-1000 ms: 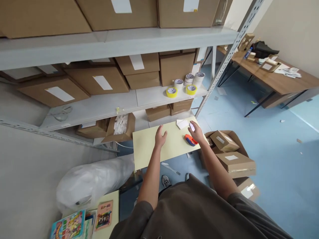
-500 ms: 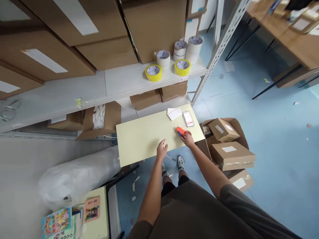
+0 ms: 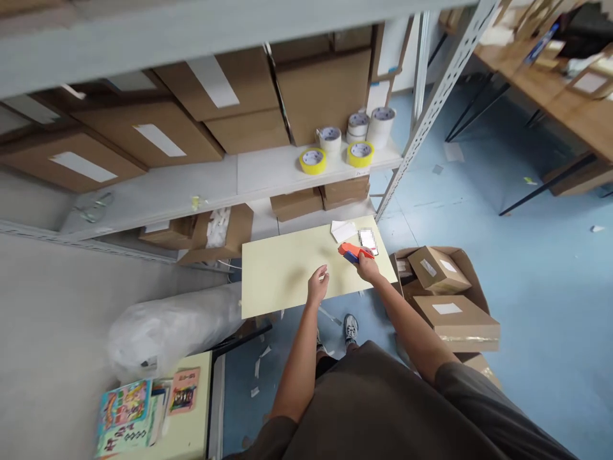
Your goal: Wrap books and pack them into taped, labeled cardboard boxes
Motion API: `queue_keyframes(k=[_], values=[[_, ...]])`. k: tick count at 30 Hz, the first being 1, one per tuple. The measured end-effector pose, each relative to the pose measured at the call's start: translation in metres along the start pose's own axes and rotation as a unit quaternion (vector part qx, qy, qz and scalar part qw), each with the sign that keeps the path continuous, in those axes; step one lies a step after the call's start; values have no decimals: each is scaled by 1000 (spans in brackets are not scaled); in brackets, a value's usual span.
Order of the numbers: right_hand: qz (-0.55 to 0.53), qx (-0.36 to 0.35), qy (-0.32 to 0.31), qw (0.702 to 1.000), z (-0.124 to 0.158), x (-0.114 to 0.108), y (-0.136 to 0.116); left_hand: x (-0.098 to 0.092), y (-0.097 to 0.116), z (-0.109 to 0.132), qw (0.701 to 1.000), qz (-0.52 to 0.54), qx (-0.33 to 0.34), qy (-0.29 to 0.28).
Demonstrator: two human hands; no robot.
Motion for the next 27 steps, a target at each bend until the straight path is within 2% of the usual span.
queue_keyframes(k=[4, 7, 10, 13, 15, 17, 21, 24, 27], values=[[16, -197, 58, 979, 50, -80, -68, -47, 75, -32, 996, 25, 78, 43], [25, -253, 96, 962, 88, -126, -107, -81, 128, -48, 988, 69, 127, 45], [25, -278, 119, 953, 121, -154, -140, -104, 169, -52, 980, 126, 155, -5], [14, -309, 121, 943, 146, -164, -172, -123, 194, -45, 970, 153, 174, -77], [8, -326, 118, 938, 158, -164, -192, -140, 204, -40, 966, 155, 187, -87], [6, -333, 109, 937, 166, -159, -210, -163, 209, -38, 968, 138, 204, -56], [15, -313, 97, 945, 175, -147, -241, -210, 216, -31, 970, 69, 230, 42], [18, -282, 99, 954, 179, -143, -252, -247, 224, -24, 960, 21, 259, 100], [8, -257, 89, 962, 181, -139, -255, -282, 228, -24, 956, -8, 272, 111]])
Point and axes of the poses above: each hand's wrist, its own z-axis away from the middle knuckle, its own x-axis out of the palm, y = z × x, the point moved 10 cm from there along -z, towards the middle knuckle, and after that the axes turned 15 degrees about x, right-handed, at the moved point
